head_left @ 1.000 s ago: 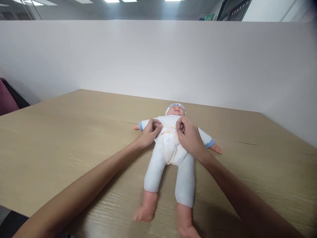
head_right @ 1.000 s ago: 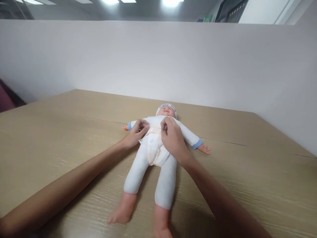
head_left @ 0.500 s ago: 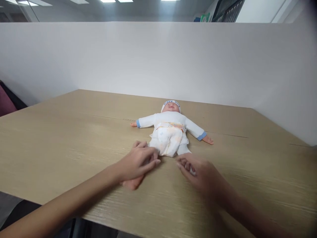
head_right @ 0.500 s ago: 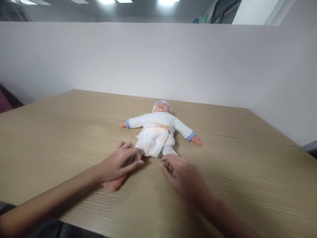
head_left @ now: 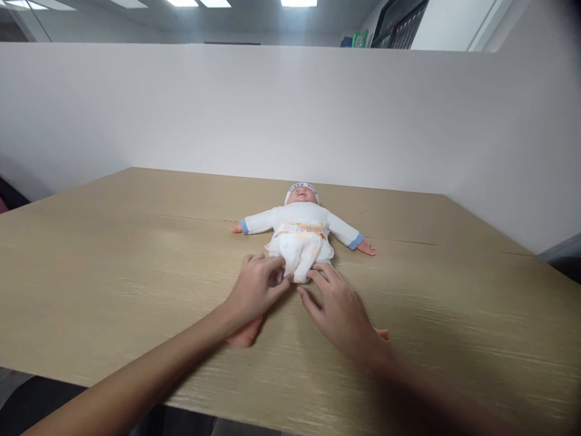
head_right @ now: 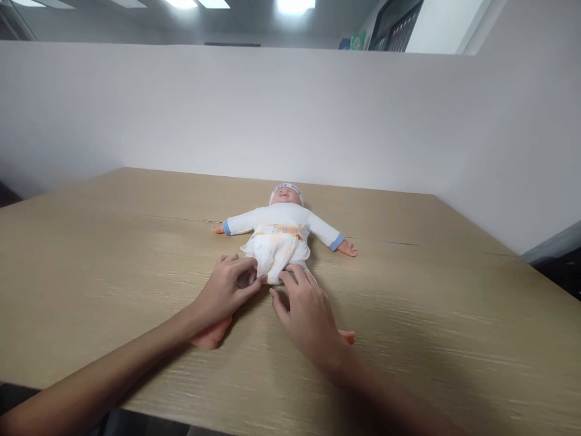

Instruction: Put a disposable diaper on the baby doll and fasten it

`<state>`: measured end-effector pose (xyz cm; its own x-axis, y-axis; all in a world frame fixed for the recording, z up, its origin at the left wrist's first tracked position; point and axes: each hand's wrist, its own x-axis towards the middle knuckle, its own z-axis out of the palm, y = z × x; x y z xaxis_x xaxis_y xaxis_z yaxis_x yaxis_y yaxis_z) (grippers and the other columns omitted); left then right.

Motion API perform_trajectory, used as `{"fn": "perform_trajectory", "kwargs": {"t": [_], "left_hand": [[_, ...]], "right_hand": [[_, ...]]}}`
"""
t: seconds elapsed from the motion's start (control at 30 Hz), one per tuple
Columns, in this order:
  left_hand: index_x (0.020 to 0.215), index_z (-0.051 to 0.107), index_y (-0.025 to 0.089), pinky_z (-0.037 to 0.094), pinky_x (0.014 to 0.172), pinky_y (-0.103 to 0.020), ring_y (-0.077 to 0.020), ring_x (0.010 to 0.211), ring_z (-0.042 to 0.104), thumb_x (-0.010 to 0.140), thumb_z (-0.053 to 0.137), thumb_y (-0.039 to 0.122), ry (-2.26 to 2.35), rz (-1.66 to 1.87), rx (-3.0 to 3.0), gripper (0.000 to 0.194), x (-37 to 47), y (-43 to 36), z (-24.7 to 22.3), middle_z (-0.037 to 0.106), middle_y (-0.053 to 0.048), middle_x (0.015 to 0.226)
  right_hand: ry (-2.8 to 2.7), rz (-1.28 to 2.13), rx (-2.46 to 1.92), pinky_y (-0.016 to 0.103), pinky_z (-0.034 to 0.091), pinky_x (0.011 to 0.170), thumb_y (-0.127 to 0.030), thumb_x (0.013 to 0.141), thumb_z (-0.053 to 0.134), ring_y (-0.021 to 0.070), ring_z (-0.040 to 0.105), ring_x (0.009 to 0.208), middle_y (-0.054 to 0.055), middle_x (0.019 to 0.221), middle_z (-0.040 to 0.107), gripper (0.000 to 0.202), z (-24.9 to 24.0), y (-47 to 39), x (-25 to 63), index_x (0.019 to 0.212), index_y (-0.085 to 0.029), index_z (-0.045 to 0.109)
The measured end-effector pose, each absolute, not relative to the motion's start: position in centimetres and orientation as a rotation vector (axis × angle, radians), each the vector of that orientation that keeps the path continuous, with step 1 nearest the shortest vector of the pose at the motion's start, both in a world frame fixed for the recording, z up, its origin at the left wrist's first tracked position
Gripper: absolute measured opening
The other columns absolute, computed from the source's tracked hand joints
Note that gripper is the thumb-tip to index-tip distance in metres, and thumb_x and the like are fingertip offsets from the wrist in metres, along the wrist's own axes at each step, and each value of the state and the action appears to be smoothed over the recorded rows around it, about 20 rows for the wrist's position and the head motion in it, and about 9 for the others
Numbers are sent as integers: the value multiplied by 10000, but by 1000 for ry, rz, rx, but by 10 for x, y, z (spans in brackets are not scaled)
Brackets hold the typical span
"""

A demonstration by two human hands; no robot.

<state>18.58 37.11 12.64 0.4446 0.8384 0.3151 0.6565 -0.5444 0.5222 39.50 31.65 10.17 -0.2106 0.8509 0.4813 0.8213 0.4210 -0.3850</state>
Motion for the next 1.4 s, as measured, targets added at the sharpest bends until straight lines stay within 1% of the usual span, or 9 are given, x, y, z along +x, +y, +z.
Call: {"fn": "perform_trajectory", "kwargs": {"t": [0.13, 0.37, 0.53, 0.67, 0.77, 0.97, 1.1, 1.23, 1.4], "left_hand": [[876, 572, 228, 406, 953, -434, -276, 1048, 554, 1024, 606, 353, 1157, 866, 2342, 196, 183, 370, 129, 686, -56, 1160], [855, 544, 228, 416, 893, -430, -290, 982, 511, 999, 609, 456, 1243, 767, 2212, 277, 182, 375, 131, 541, -39, 913], [926, 539, 236, 425, 857, -384, -251, 934, 550, 947, 698, 480, 1224, 906, 2027, 292, 180, 378, 128, 596, -12, 913], [1088, 556, 234, 440, 874, -361, -240, 982, 607, 874, 799, 491, 1288, 968, 1814, 414, 178, 379, 121, 690, -28, 1031], [1181, 593, 225, 454, 904, -376, -264, 1030, 647, 829, 846, 512, 1326, 958, 1744, 519, 178, 378, 120, 731, -60, 1081], [999, 739, 202, 474, 851, -373, -276, 957, 665, 848, 799, 591, 1307, 829, 1826, 423, 178, 381, 130, 758, -51, 965], [997, 786, 186, 500, 823, -365, -283, 961, 687, 828, 831, 608, 1160, 720, 1669, 457, 175, 395, 132, 785, -64, 1000], [1101, 782, 169, 530, 857, -367, -268, 985, 717, 820, 879, 576, 936, 699, 1328, 504, 173, 401, 129, 798, -106, 1106], [1027, 764, 156, 509, 737, -333, -225, 870, 686, 835, 851, 614, 975, 788, 1246, 504, 176, 395, 127, 783, -103, 1020]], "right_hand": [[-2033, 174, -1421, 455, 539, 868, -267, 1026, 600, 322, 683, 1081, 101, 1202, 716, 91, 106, 318, 393, 1114, -246, 604], [-1892, 274, -1563, 373, 457, 693, -365, 986, 643, 300, 705, 859, 68, 983, 740, 182, 106, 322, 391, 1102, -251, 560], [-1627, 417, -1501, 344, 441, 661, -411, 956, 682, 202, 621, 667, 52, 1070, 774, 300, 102, 328, 401, 1149, -253, 515], [-1567, 423, -1545, 370, 447, 733, -499, 933, 724, 181, 582, 671, 68, 1228, 781, 303, 101, 329, 411, 1052, -250, 600], [-1565, 464, -1569, 384, 451, 777, -513, 933, 739, 197, 591, 694, 34, 1129, 814, 275, 102, 328, 414, 1002, -258, 666], [-1690, 341, -1603, 442, 428, 890, -474, 925, 752, 271, 647, 832, 21, 948, 828, 211, 108, 328, 408, 993, -274, 767], [-1754, 433, -1592, 417, 441, 857, -518, 948, 695, 311, 661, 963, 50, 926, 806, 282, 114, 334, 405, 868, -255, 759], [-1623, 703, -1573, 361, 460, 772, -562, 944, 680, 264, 662, 871, 37, 887, 783, 344, 119, 340, 407, 919, -233, 778], [-1540, 798, -1578, 343, 439, 708, -604, 943, 685, 222, 599, 759, 30, 872, 754, 386, 117, 337, 413, 957, -230, 780]]}}
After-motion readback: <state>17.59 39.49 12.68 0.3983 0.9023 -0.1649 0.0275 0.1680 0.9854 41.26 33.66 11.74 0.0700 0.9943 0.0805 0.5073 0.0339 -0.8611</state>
